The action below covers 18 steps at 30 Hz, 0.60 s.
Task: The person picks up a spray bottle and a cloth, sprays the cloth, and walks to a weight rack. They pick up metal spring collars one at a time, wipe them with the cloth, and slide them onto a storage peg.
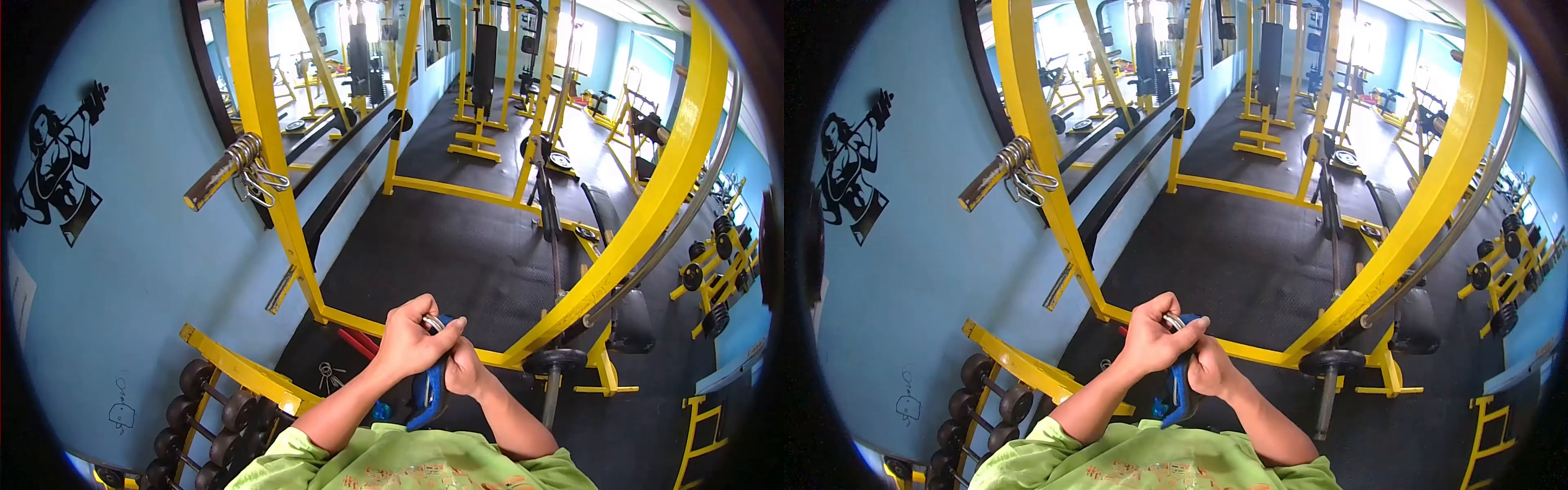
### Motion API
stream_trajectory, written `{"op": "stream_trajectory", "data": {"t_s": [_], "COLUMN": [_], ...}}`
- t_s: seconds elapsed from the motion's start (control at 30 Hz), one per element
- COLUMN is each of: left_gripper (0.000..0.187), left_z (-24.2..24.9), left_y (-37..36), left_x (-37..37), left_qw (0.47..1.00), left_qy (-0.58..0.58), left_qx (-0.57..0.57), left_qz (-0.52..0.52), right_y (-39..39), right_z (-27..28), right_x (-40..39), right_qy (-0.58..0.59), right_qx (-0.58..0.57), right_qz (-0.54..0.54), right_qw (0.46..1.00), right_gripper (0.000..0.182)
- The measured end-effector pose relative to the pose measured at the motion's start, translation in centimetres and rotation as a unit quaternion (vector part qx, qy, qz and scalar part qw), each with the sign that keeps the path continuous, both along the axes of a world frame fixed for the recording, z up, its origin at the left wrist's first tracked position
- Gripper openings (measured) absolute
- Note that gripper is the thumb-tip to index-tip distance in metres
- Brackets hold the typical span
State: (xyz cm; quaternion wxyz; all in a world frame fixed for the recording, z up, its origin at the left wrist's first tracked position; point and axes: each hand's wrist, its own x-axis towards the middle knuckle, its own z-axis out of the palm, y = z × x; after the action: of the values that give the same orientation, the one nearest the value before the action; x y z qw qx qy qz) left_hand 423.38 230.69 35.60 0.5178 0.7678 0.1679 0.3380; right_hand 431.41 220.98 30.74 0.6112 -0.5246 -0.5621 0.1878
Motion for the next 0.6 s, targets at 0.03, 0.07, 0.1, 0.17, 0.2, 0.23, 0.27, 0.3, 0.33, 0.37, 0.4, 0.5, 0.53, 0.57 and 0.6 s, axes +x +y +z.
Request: {"op": "stream_trajectory", "data": {"t_s": [0.03, 0.07, 0.1, 0.17, 0.2, 0.23, 0.27, 0.3, 0.33, 0.37, 0.4, 0.5, 0.53, 0.57, 0.6], "left_gripper": [0.04, 0.04, 0.04, 0.038, 0.037, 0.036, 0.035, 0.035, 0.035, 0.035, 0.035, 0.035, 0.034, 0.034, 0.034], "left_z": [0.1, 0.4, 0.8, 0.9, 0.7, 0.5, 0.6, 0.9, 0.9, 1.0, 0.9, 1.5, 1.6, 1.6, 1.6], "left_y": [0.1, 0.1, 0.4, 1.3, 2.0, 2.7, 3.5, 4.3, 4.8, 5.2, 5.9, 7.4, 7.7, 7.4, 7.1], "left_x": [0.3, 0.6, 0.7, 1.0, 1.3, 1.6, 1.8, 1.6, 1.4, 1.4, 1.6, 0.7, 0.3, 0.2, 0.0], "left_qw": [1.0, 1.0, 1.0, 0.999, 0.995, 0.986, 0.978, 0.97, 0.961, 0.95, 0.928, 0.891, 0.889, 0.888, 0.881], "left_qy": [0.008, 0.006, 0.006, -0.015, -0.045, -0.075, -0.116, -0.149, -0.173, -0.199, -0.235, -0.267, -0.261, -0.263, -0.267], "left_qx": [-0.001, -0.001, 0.007, -0.027, -0.088, -0.147, -0.171, -0.19, -0.212, -0.234, -0.287, -0.366, -0.374, -0.374, -0.383], "left_qz": [0.013, 0.011, 0.002, -0.025, -0.013, -0.003, 0.026, 0.036, 0.043, 0.05, 0.042, -0.014, -0.038, -0.04, -0.073], "right_y": [0.3, 0.2, 0.2, -0.2, -0.6, -1.0, -1.6, -2.3, -3.1, -3.8, -4.3, -5.0, -4.3, -3.9, -4.0], "right_z": [-0.3, -0.2, 0.0, -2.1, -2.0, -1.6, -1.9, -3.3, -3.9, -4.3, -4.9, -6.3, -7.1, -7.2, -5.7], "right_x": [0.3, 0.1, -0.9, -1.7, -2.8, -4.3, -5.4, -5.9, -6.7, -7.2, -7.4, -6.5, -4.9, -3.7, -3.1], "right_qy": [-0.039, -0.04, -0.024, 0.217, 0.285, 0.351, 0.372, 0.376, 0.442, 0.504, 0.503, 0.37, 0.408, 0.444, 0.552], "right_qx": [0.016, 0.015, 0.04, -0.004, 0.008, 0.022, 0.019, -0.004, -0.001, 0.002, 0.0, 0.007, 0.008, 0.009, -0.018], "right_qz": [-0.007, -0.009, -0.049, 0.034, 0.021, 0.007, 0.039, 0.079, 0.094, 0.109, 0.109, 0.192, 0.216, 0.239, 0.182], "right_qw": [0.999, 0.999, 0.998, 0.976, 0.958, 0.936, 0.927, 0.923, 0.892, 0.857, 0.858, 0.909, 0.887, 0.864, 0.814], "right_gripper": [0.017, 0.017, 0.017, 0.015, 0.015, 0.015, 0.019, 0.021, 0.021, 0.021, 0.021, 0.023, 0.024, 0.026, 0.029]}}
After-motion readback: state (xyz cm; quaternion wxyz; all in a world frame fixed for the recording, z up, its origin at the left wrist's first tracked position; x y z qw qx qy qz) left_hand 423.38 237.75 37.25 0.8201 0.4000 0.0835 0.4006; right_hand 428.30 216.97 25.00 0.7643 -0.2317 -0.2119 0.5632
